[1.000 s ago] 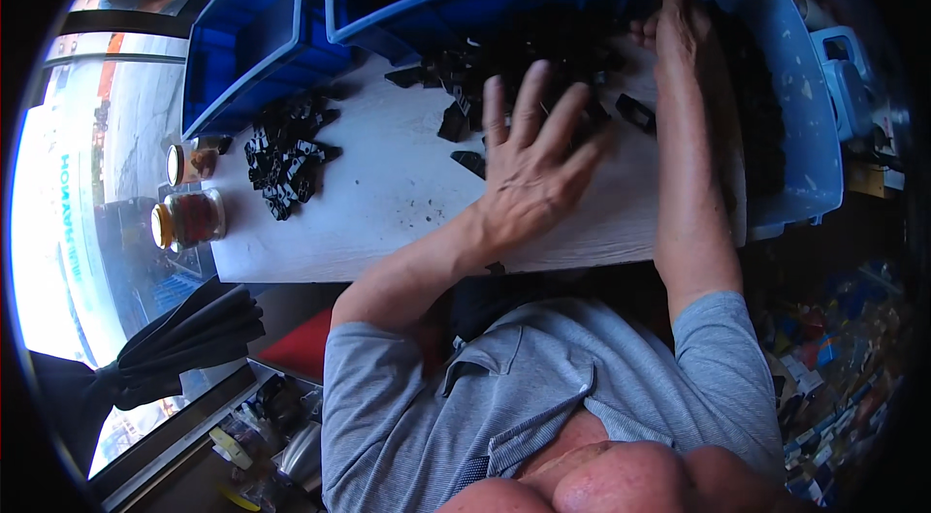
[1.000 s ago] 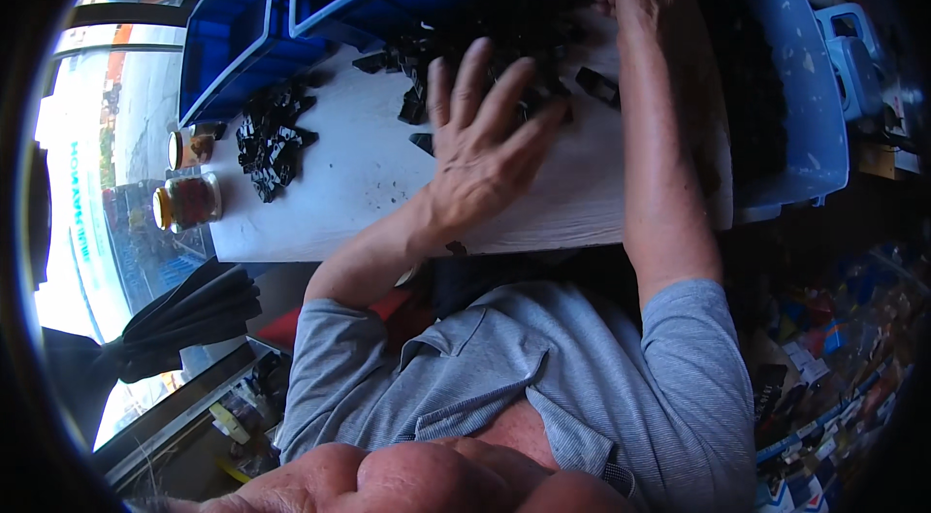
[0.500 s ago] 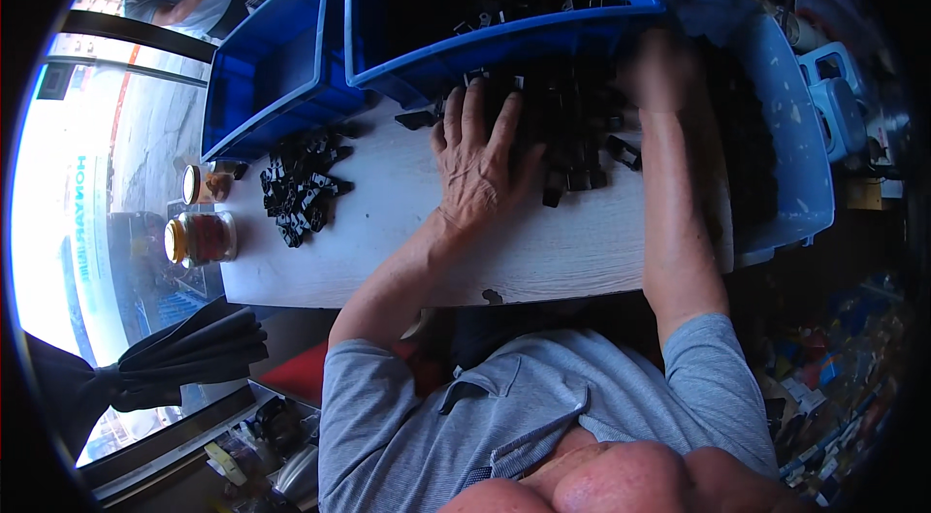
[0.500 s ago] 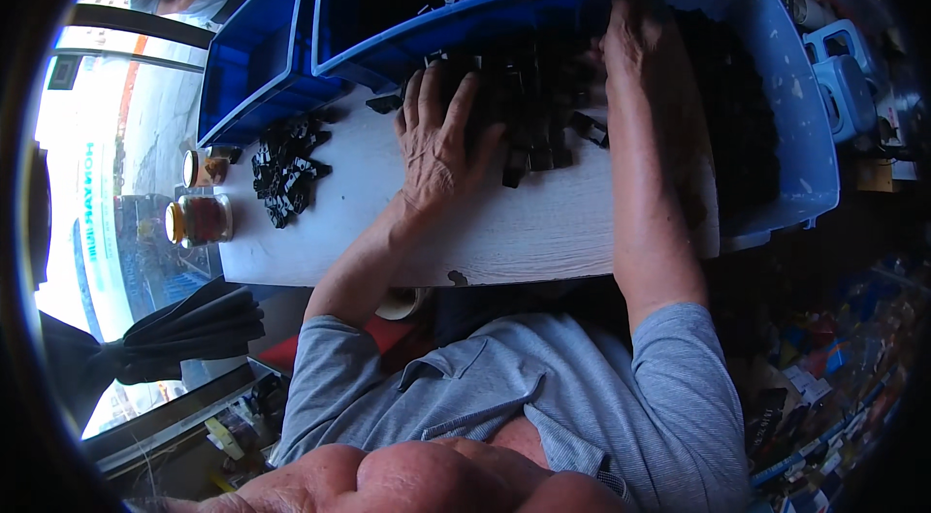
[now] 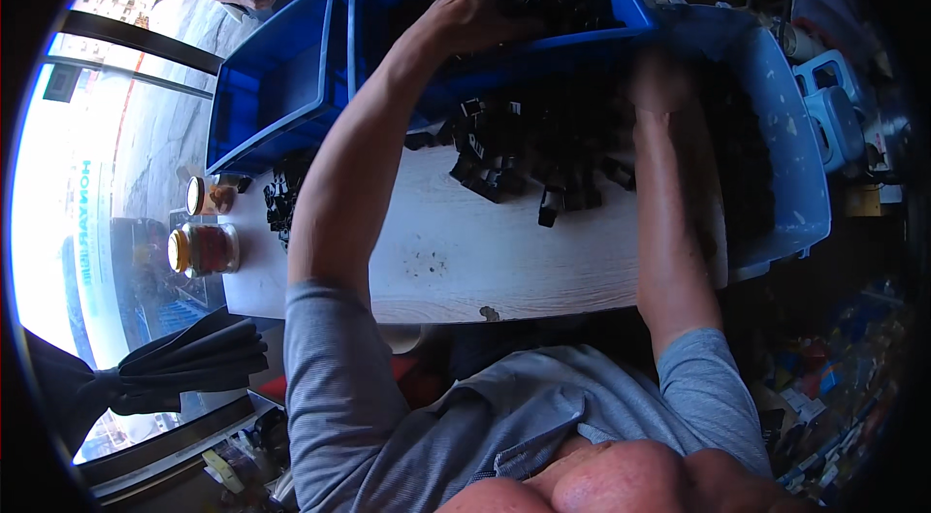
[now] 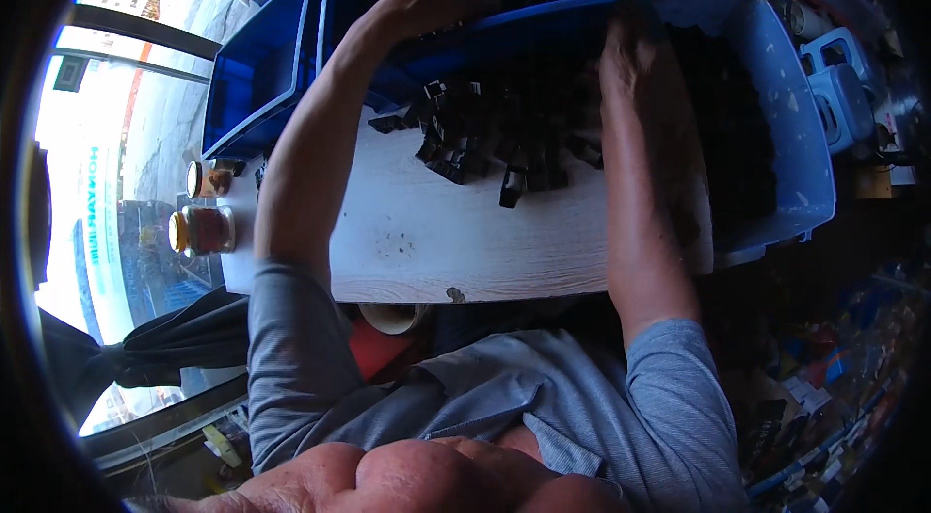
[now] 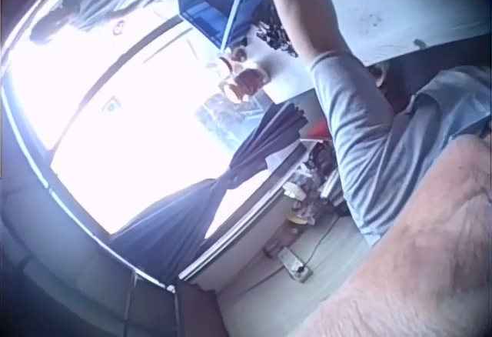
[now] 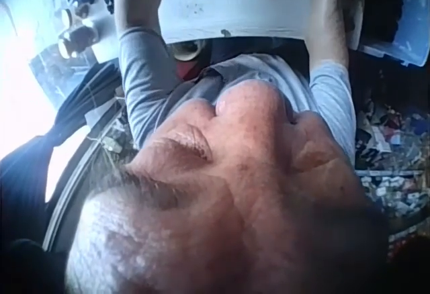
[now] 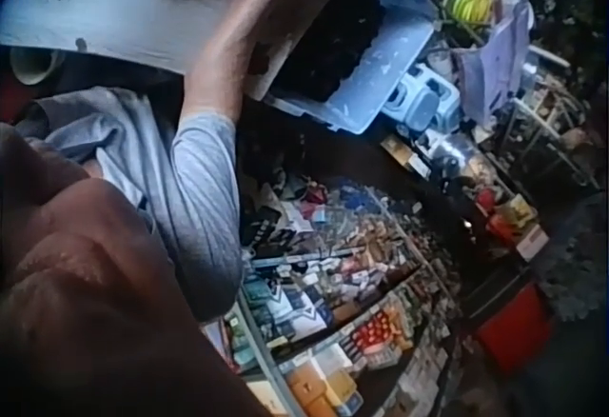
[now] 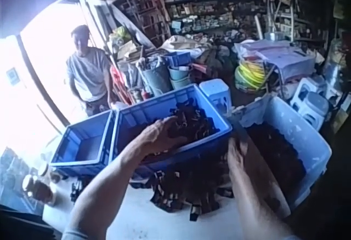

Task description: Assembling small black plastic components at a workbench.

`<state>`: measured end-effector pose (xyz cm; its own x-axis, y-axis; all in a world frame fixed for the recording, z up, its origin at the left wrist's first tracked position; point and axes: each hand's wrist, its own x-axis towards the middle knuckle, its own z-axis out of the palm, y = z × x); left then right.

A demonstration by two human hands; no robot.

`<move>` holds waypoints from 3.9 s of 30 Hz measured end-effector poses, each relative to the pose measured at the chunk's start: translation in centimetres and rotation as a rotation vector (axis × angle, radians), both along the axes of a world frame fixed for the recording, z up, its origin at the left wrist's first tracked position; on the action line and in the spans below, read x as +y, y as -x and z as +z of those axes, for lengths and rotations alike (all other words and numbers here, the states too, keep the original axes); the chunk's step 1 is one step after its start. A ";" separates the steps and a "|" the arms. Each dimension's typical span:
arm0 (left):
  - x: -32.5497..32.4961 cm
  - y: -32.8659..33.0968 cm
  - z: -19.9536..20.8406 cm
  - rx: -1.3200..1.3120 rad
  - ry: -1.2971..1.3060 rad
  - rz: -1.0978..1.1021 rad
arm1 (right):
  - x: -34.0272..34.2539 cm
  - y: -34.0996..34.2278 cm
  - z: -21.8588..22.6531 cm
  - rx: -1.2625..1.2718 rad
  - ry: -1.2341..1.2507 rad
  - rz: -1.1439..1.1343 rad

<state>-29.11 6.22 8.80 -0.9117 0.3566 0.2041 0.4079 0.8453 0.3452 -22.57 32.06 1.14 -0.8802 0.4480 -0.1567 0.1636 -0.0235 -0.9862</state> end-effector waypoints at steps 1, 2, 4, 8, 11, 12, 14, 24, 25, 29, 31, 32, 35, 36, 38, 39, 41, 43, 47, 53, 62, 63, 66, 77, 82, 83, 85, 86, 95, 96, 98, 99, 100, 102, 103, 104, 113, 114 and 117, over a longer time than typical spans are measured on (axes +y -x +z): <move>-0.2 1.8 -1.5 0.016 0.196 -0.010 | -0.7 0.0 0.2 0.005 0.006 0.017; 0.2 2.7 -2.7 0.023 0.388 -0.027 | -1.0 -0.1 0.2 -0.013 0.028 -0.007; 2.2 3.0 -2.6 -0.093 0.408 -0.029 | -0.8 -0.3 -0.1 -0.037 0.040 -0.041; 6.0 2.3 0.0 -0.291 0.508 0.049 | 0.1 -1.3 0.6 -0.015 0.075 -0.105; 3.3 3.5 -2.5 -0.223 0.495 0.048 | -0.5 -1.0 0.9 -0.048 0.098 -0.016; 2.9 3.7 -2.9 -0.226 0.497 0.060 | -0.8 -1.2 1.2 -0.049 0.101 -0.004; 2.2 3.9 -3.4 -0.265 0.547 0.050 | -1.2 -1.5 1.8 -0.063 0.122 -0.010; 4.3 2.4 -0.6 -0.323 0.540 0.093 | 1.4 0.2 -1.2 -0.059 0.034 -0.007; 4.7 2.3 -0.3 -0.348 0.538 0.096 | 1.5 0.1 -1.0 -0.064 0.033 -0.006; 3.9 3.4 -2.8 -0.354 0.562 0.128 | 0.1 -0.2 -0.6 0.027 0.097 -0.041; 3.2 4.9 -4.0 -0.308 0.711 0.018 | 0.2 0.5 -1.4 0.077 0.117 -0.019; 2.4 5.2 -4.4 -0.263 0.854 -0.120 | 0.1 0.5 -1.6 0.073 0.149 -0.004; 4.5 4.3 -2.4 -0.425 0.611 0.086 | 1.5 0.6 -2.3 0.060 0.095 -0.041; 3.9 3.9 -2.1 -0.405 0.642 0.078 | 0.9 0.3 -1.4 0.038 0.126 -0.028; 4.6 3.1 -1.4 -0.364 0.625 0.092 | 2.7 0.7 -2.3 0.028 0.049 0.022; 4.7 2.8 -1.1 -0.320 0.614 0.105 | 2.3 0.8 -2.3 0.025 0.095 -0.018; 4.4 2.4 -0.6 -0.285 0.622 0.112 | 1.4 0.8 -1.8 0.019 0.144 -0.043; 4.6 2.4 -0.3 -0.251 0.625 0.105 | 0.9 -0.1 -0.4 -0.006 0.156 -0.021; 4.9 3.5 -1.3 -0.406 0.580 0.069 | 0.4 -0.6 0.8 -0.037 0.127 -0.017; 4.2 5.1 -2.8 -0.492 0.507 0.055 | 0.0 -0.9 1.1 -0.048 0.141 -0.022; 4.3 3.7 0.3 -0.281 0.368 0.031 | 1.9 0.7 -1.7 0.025 0.109 0.003; 3.7 3.7 -0.3 -0.215 0.319 0.094 | 1.0 0.4 -1.3 0.007 0.090 0.003; 3.6 4.3 0.3 -0.156 0.279 0.076 | 1.8 0.6 -2.0 0.080 -0.036 0.053; 0.4 -3.5 6.2 0.318 -0.219 -0.047 | -0.5 -1.0 1.2 0.018 0.011 -0.012; 3.2 -10.6 8.0 0.277 -0.468 0.023 | -0.1 -0.4 0.8 -0.092 0.135 -0.073; 2.8 -11.4 6.9 0.558 -0.407 -0.062 | -0.2 0.4 -0.3 -0.073 0.148 -0.073; 2.1 -12.5 4.1 0.681 -0.286 -0.042 | -0.2 0.4 -0.8 -0.065 0.157 -0.081; 1.8 -13.3 2.9 0.808 -0.158 -0.017 | -0.8 0.0 -0.4 -0.043 0.163 -0.054; 3.4 -17.9 -5.8 0.551 -0.008 -0.087 | 0.8 0.7 -2.0 -0.006 -0.040 -0.056; 3.6 -17.9 -6.1 0.534 -0.009 -0.026 | 0.7 0.4 -1.8 0.019 -0.001 -0.034; 3.9 -17.7 -6.4 0.509 -0.012 0.035 | 0.8 0.3 -1.0 -0.010 0.020 -0.022; 4.0 -17.6 -6.4 0.524 -0.037 0.035 | 0.8 0.1 -0.9 -0.033 0.044 -0.009; 4.0 -17.5 -6.5 0.539 -0.061 0.037 | 0.7 0.3 -1.3 -0.041 0.041 -0.009; 4.0 -17.4 -6.1 0.551 -0.112 0.037 | 0.7 0.9 -1.8 0.064 0.030 -0.029; 4.0 -17.5 -5.8 0.548 -0.081 0.041 | 1.0 0.7 -2.1 0.059 0.027 -0.029; 3.6 -17.9 -5.4 0.546 -0.040 0.055 | 0.7 0.5 -2.0 0.080 0.048 -0.038; 1.8 -17.7 -5.0 0.601 -0.131 -0.040 | 0.6 0.5 -1.1 0.044 0.115 -0.123; 1.7 -17.7 -5.0 0.594 -0.169 -0.024 | 0.4 0.4 -0.9 0.026 0.119 -0.135; 1.2 -17.9 -5.0 0.579 -0.224 0.023 | 0.3 0.2 -0.6 0.018 0.110 -0.129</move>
<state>-11.22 7.39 3.77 -0.6378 0.2294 0.7353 0.5644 0.7888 0.2435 -22.73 32.33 0.55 -0.8194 0.5387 -0.1960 0.1348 -0.1512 -0.9793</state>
